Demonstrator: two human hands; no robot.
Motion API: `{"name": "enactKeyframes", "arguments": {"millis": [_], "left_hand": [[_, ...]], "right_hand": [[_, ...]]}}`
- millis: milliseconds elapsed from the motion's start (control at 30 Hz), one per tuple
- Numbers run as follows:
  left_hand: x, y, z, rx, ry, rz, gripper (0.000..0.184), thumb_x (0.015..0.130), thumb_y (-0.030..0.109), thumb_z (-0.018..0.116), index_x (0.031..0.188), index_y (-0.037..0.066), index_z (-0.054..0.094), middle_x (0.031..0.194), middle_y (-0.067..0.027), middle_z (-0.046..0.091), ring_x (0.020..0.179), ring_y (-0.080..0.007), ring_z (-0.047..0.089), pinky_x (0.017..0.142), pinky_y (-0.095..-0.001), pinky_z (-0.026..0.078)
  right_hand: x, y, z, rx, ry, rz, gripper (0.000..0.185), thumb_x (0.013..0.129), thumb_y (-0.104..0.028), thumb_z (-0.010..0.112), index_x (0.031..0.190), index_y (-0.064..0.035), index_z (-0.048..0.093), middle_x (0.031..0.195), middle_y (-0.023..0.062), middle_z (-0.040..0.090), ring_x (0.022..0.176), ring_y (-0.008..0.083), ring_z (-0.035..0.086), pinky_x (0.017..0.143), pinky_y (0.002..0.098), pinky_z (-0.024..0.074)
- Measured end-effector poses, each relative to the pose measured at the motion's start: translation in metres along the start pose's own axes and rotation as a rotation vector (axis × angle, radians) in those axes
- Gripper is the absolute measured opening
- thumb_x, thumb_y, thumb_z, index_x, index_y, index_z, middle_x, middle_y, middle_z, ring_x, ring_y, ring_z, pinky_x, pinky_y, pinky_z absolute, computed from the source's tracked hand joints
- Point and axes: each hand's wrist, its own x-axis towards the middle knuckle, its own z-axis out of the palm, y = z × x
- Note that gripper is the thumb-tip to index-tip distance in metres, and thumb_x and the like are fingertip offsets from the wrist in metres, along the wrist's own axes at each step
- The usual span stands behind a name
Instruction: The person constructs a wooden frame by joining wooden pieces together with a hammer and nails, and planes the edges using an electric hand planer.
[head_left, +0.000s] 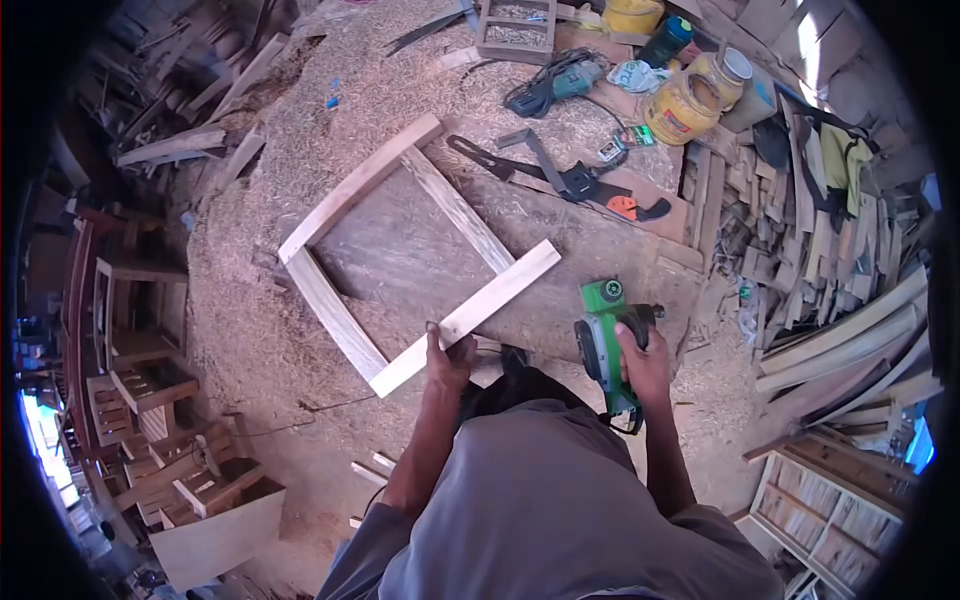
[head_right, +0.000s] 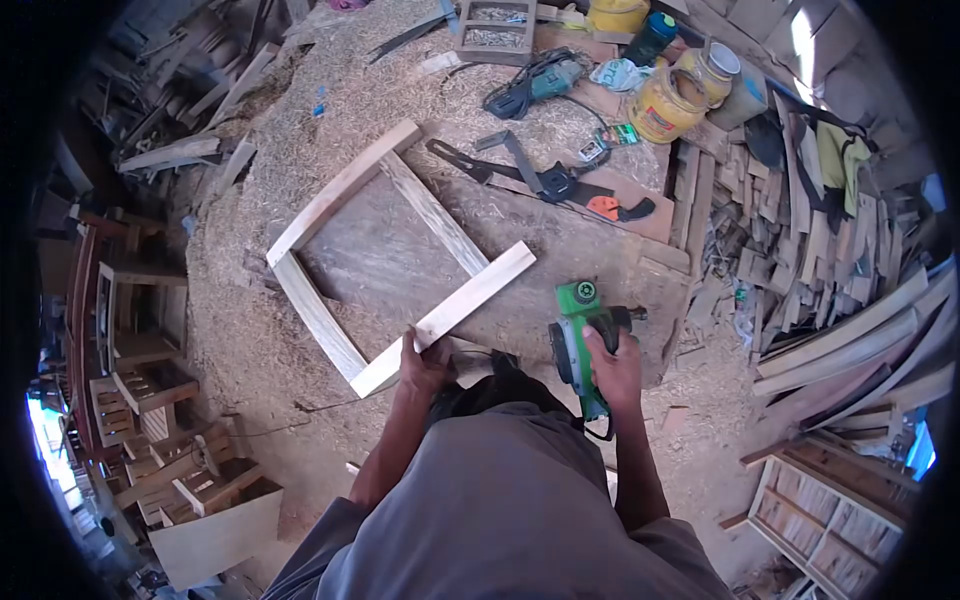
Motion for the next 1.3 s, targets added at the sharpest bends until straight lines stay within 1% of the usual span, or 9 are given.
{"name": "enactKeyframes", "arguments": {"millis": [167,200,300,400,500,633,767,1000,1300], "left_hand": [[0.008,0.010,-0.019,0.148,-0.254,-0.163,0.075,0.102,0.074,0.062,0.121,0.002,0.065,0.097,-0.0136,0.070,0.095,-0.0311,0.074,0.092,-0.0451,0.063],[-0.010,0.007,-0.005,0.294,-0.078,-0.127,0.083,0.099,0.075,0.065,0.136,0.001,0.061,0.128,-0.0200,0.067,0.114,-0.0382,0.067,0.107,-0.0526,0.056],[-0.048,0.021,-0.007,0.665,-0.149,-0.163,0.068,0.107,0.061,0.064,0.134,-0.001,0.063,0.140,-0.0237,0.066,0.126,-0.0397,0.067,0.103,-0.0527,0.057],[-0.068,0.062,-0.022,1.204,-0.344,0.092,0.066,0.102,0.050,0.075,0.145,0.002,0.061,0.140,-0.0225,0.067,0.118,-0.0406,0.070,0.097,-0.0530,0.059],[-0.084,0.111,-0.051,1.842,-0.097,0.898,0.069,0.094,0.047,0.084,0.146,0.006,0.065,0.145,-0.0224,0.064,0.126,-0.0420,0.065,0.103,-0.0548,0.055],[-0.100,0.195,-0.049,2.262,0.221,1.277,0.111,0.073,0.062,0.093,0.167,0.026,0.047,0.171,-0.0240,0.038,0.159,-0.0491,0.032,0.126,-0.0688,0.030],[-0.071,0.244,-0.020,2.457,-0.086,1.218,0.125,0.059,0.066,0.097,0.168,0.030,0.046,0.178,-0.0217,0.026,0.166,-0.0499,0.020,0.131,-0.0740,0.016],[-0.022,0.304,0.034,2.684,-0.784,1.296,0.074,0.062,0.061,0.091,0.113,0.009,0.082,0.145,-0.0214,0.060,0.144,-0.0436,0.050,0.128,-0.0609,0.034],[-0.006,0.320,0.060,2.915,-0.885,0.821,0.078,0.063,0.075,0.087,0.105,0.010,0.082,0.103,-0.0112,0.075,0.112,-0.0315,0.069,0.105,-0.0459,0.047]], "right_hand": [[-0.001,0.000,0.008,-0.122,0.008,-0.002,0.033,0.106,-0.037,0.075,0.102,-0.0054,0.067,0.064,-0.0026,0.056,0.048,0.0074,0.051,0.045,0.0282,0.0408],[0.003,0.004,0.009,-0.131,0.011,-0.004,0.032,0.107,-0.036,0.075,0.101,-0.0056,0.067,0.065,-0.0028,0.056,0.049,0.0073,0.051,0.046,0.0280,0.0410],[0.001,-0.004,0.024,-0.148,-0.009,0.004,0.029,0.109,-0.033,0.072,0.099,-0.0061,0.069,0.065,-0.0029,0.057,0.050,0.0076,0.053,0.047,0.0276,0.0413],[0.004,-0.005,0.040,-0.126,-0.068,0.085,0.035,0.105,-0.036,0.076,0.098,-0.0030,0.067,0.065,-0.0004,0.059,0.048,0.0094,0.054,0.045,0.0291,0.0416],[0.005,-0.012,0.058,-0.163,-0.058,0.130,0.036,0.106,-0.038,0.075,0.098,-0.0033,0.066,0.063,0.0001,0.058,0.046,0.0103,0.054,0.044,0.0292,0.0419],[0.003,-0.015,0.077,-0.186,-0.027,0.198,0.038,0.106,-0.040,0.074,0.100,-0.0027,0.067,0.063,0.0012,0.060,0.047,0.0116,0.056,0.045,0.0308,0.0433],[0.002,-0.017,0.082,-0.278,0.059,0.164,0.038,0.108,-0.039,0.072,0.103,-0.0012,0.072,0.064,-0.0001,0.060,0.048,0.0116,0.057,0.045,0.0312,0.0455],[0.002,-0.033,0.089,-0.267,0.091,0.205,0.039,0.108,-0.040,0.070,0.111,-0.0014,0.075,0.063,0.0014,0.061,0.046,0.0128,0.056,0.044,0.0331,0.0434],[0.005,-0.041,0.092,-0.214,0.041,0.276,0.038,0.109,-0.039,0.070,0.110,-0.0014,0.074,0.062,0.0002,0.059,0.045,0.0125,0.055,0.043,0.0321,0.0441]]}}
